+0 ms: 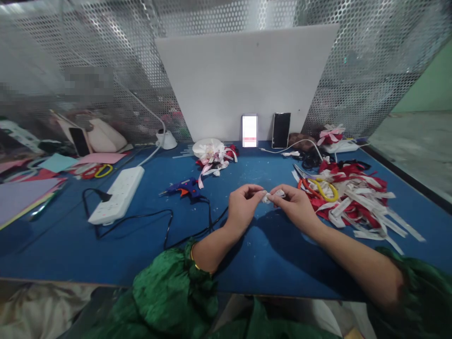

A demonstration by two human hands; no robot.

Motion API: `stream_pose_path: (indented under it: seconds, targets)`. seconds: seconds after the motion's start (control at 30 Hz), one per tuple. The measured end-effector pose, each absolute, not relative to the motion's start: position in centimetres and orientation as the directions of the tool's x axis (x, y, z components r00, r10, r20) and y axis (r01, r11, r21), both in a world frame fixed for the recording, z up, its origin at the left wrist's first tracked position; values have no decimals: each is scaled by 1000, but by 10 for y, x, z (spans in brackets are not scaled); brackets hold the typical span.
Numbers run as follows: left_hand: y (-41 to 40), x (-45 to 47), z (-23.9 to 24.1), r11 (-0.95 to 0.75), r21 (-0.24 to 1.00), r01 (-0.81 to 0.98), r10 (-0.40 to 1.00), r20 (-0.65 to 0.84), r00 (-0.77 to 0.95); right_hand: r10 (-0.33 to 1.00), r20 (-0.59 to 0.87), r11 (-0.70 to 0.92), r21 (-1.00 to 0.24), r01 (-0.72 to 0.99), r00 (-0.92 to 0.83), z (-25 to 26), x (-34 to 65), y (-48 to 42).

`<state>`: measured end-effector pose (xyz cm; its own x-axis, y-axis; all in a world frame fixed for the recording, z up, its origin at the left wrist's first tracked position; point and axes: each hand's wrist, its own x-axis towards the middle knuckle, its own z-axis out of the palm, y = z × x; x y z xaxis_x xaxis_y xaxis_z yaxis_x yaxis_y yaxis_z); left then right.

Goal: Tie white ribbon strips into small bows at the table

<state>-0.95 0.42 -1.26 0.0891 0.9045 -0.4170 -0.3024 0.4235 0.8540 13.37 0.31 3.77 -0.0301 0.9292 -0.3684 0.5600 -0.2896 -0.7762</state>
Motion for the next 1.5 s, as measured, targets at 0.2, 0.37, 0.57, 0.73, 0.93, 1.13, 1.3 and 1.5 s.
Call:
stream_pose_path:
  seconds: [0.2, 0.37, 0.57, 0.73, 0.93, 1.13, 1.3, 1.5]
  targets:
    - [4, -9, -12, 497, 809, -314, 867, -449, 214, 923, -381, -300, -788, 538, -43, 41, 131, 4]
    - [1, -12, -15, 343, 929, -138, 933, -321, 164, 899, -437, -339, -749, 569, -40, 35, 135, 4]
    - [2, -16, -11, 169, 985, -22, 979, -166, 119, 856, -513, -395, -730, 557, -66, 37, 136, 6]
    - [9, -19, -10, 260, 962, -83, 955, -243, 170, 790, -599, -513, -761, 397, -128, 46, 134, 9]
    - [11, -15, -11, 383, 882, -276, 919, -333, 210, 787, -604, -545, -777, 315, -127, 50, 134, 12]
    - [7, -9, -11, 515, 768, -381, 854, -417, 312, 894, -448, -378, -766, 521, -11, 43, 135, 9]
    - [6, -10, -12, 496, 785, -372, 864, -401, 305, 891, -453, -379, -773, 508, -25, 44, 134, 8]
    - [8, -12, -9, 479, 794, -374, 877, -416, 239, 883, -470, -427, -798, 426, 5, 45, 134, 10]
